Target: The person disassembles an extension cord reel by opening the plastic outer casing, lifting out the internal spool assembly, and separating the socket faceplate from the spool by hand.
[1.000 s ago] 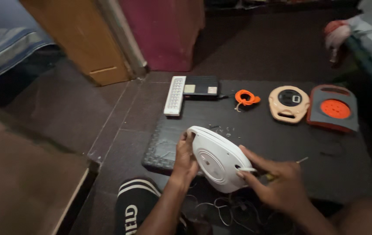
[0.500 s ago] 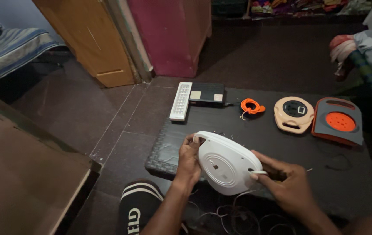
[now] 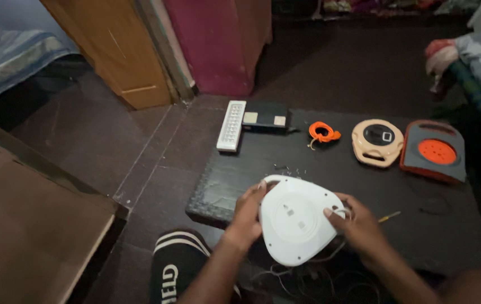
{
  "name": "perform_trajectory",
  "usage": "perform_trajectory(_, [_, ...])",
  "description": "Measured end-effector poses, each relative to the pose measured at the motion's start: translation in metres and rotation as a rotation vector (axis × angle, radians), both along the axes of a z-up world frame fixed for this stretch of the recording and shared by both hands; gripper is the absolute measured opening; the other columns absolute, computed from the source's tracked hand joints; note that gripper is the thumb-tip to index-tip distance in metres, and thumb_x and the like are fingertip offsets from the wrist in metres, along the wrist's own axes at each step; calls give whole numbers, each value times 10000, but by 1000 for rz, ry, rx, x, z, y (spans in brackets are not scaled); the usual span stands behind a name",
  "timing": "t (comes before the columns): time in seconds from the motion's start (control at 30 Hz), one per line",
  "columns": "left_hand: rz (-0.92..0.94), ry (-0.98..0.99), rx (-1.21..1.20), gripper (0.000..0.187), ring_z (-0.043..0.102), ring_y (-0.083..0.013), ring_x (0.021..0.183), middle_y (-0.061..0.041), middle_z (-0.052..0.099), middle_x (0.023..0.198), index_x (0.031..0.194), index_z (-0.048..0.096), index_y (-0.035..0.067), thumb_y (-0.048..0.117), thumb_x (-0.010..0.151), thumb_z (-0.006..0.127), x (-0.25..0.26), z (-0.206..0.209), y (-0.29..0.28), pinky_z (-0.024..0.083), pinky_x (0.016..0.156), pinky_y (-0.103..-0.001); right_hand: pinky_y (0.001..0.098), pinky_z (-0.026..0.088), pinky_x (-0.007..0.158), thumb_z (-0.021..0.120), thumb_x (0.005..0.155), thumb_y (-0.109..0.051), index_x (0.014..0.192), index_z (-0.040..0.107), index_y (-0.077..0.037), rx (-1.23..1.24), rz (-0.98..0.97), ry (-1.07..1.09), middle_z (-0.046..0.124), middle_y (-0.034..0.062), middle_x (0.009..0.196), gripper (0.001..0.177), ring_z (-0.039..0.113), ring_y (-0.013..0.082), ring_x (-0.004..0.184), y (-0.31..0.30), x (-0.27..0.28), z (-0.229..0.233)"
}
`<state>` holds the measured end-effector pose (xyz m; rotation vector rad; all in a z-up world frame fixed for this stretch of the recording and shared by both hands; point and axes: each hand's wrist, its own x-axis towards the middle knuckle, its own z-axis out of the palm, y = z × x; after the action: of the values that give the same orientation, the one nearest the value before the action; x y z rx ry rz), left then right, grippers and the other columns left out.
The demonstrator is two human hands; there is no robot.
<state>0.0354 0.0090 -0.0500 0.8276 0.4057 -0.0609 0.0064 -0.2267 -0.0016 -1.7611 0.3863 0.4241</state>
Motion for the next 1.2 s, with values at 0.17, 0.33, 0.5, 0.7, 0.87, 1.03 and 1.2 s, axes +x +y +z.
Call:
perform_trajectory(0.17, [-360, -43, 53, 552, 647, -215, 1151, -113, 698, 1244, 1379, 596, 19, 443, 1059, 447, -4, 27, 6, 516, 1026, -399, 407, 589, 802, 611, 972, -250, 1515, 469, -74, 236, -160, 184, 686, 187, 1140, 588, 666, 270, 981, -9, 16, -8])
perform_trajectory(0.33, [-356, -108, -300, 550, 637, -264, 1236, -154, 655, 1338, 1384, 576, 18, 444, 1070, 422, -12, 20, -15, 511, 1089, -410, 366, 638, 786, 524, 984, -226, 1533, 461, -88, 413, -159, 242, 620, 170, 1250, 569, 682, 216, 990, -13, 23, -29])
perform_trajectory(0.5, [-280, 12, -340, 579, 632, -323, 1247, -195, 653, 1352, 1380, 575, 5, 442, 1075, 351, -8, 0, -22, 522, 1073, -436, 532, 661, 771, 699, 892, -533, 1663, 291, -138, -288, 257, -177, 468, 261, 1508, 957, 767, 452, 1005, -19, 30, -59])
perform_trajectory(0.7, [-327, 62, -320, 659, 613, -342, 1283, -192, 636, 1397, 1419, 556, 33, 510, 1057, 281, -5, 1, -19, 502, 1096, -469, 575, 283, 1161, 815, 650, -694, 1641, 239, -262, -697, 723, -485, 73, 201, 1721, 1225, 155, 431, 1523, -2, 7, -13])
perform_trajectory(0.87, [-309, 114, -332, 738, 595, -364, 1279, -218, 611, 1393, 1413, 552, 37, 607, 1024, 290, -10, 17, -15, 490, 1076, -498, 571, 261, 1180, 865, 585, -665, 1620, 257, -316, -829, 781, -537, 163, 138, 1693, 1250, 210, 396, 1529, 19, -5, 27])
perform_trajectory(1.03, [-335, 74, -291, 640, 609, -354, 1281, -219, 613, 1387, 1431, 523, 11, 472, 1015, 369, -5, -2, -14, 517, 1085, -498, 495, 377, 1152, 766, 763, -544, 1620, 338, -298, -551, 645, -547, 319, 150, 1619, 989, 373, 342, 1452, 13, 0, 14])
perform_trajectory(1.2, [-430, 55, -369, 608, 616, -411, 1211, -287, 606, 1321, 1396, 497, -77, 302, 921, 475, 0, -27, -9, 539, 1018, -566, 479, 627, 808, 500, 902, -519, 1560, 410, -214, -234, 320, -282, 719, 173, 1218, 731, 763, 311, 968, 0, 12, -32])
